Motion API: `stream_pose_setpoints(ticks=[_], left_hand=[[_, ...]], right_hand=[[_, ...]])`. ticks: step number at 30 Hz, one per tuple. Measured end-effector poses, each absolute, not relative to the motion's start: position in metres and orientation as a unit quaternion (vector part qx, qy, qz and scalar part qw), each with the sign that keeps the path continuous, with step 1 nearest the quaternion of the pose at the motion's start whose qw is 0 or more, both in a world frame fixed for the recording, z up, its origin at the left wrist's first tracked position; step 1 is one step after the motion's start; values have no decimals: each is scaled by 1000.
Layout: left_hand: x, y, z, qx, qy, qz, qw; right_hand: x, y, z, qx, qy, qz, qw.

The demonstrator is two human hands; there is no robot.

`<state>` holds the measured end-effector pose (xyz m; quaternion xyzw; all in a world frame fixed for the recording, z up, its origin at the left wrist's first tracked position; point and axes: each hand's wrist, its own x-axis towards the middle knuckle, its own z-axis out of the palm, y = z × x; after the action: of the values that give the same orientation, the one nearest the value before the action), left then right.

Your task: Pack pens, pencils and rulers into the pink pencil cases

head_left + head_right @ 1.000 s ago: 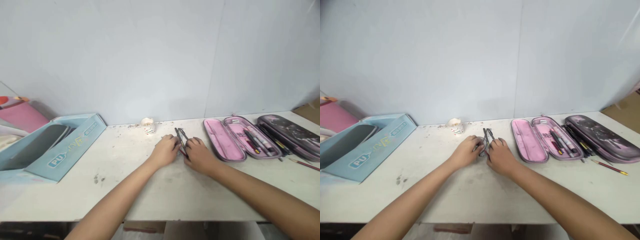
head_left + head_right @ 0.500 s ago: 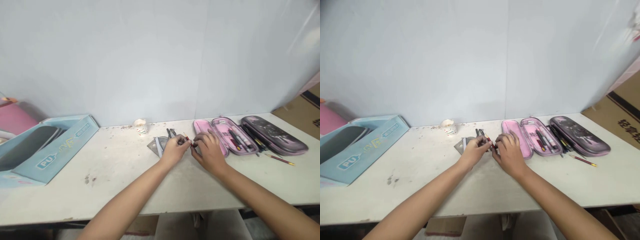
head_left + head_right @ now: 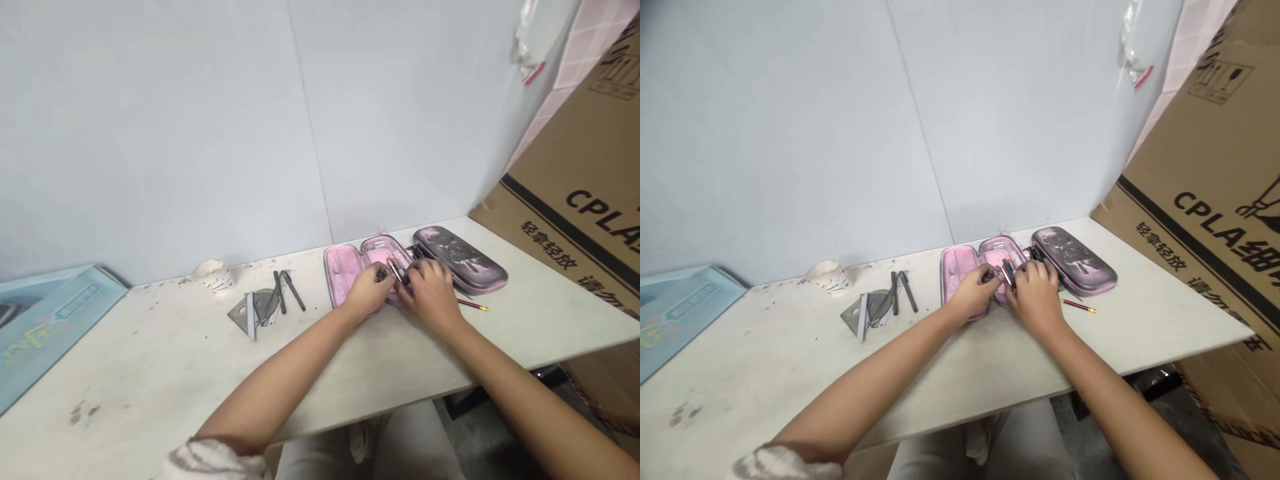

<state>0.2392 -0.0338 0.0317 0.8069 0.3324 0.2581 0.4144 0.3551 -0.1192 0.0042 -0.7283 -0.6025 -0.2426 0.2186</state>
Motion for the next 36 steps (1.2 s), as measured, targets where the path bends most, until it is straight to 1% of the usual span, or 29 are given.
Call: stream_pose_setpoints(ticks=[3, 9, 14, 19, 25, 29, 32, 36], left_hand=[[240, -33, 32, 829, 327, 242, 384], [184, -10, 38, 863, 336, 220, 307], [103, 16, 40, 852, 402, 229, 244], [41, 26, 30, 835, 470, 221, 181], [18, 25, 10, 865, 415, 233, 163], [11, 21, 7, 882, 379, 243, 139], [6, 19, 12, 894, 358, 257, 76], [11, 17, 21, 899, 335, 277, -52]], right_hand=[[370, -121, 2, -751, -593, -223, 188], [367, -117, 5, -747, -601, -214, 188], [333, -98, 10, -709, -652, -209, 171], [273, -68, 18, -666, -710, -181, 143], [197, -28, 11, -628, -760, -132, 103], [182, -11, 5, -643, -753, -124, 62], [191, -10, 12, -655, -736, -152, 82], [211, -25, 33, -610, -757, -179, 153]])
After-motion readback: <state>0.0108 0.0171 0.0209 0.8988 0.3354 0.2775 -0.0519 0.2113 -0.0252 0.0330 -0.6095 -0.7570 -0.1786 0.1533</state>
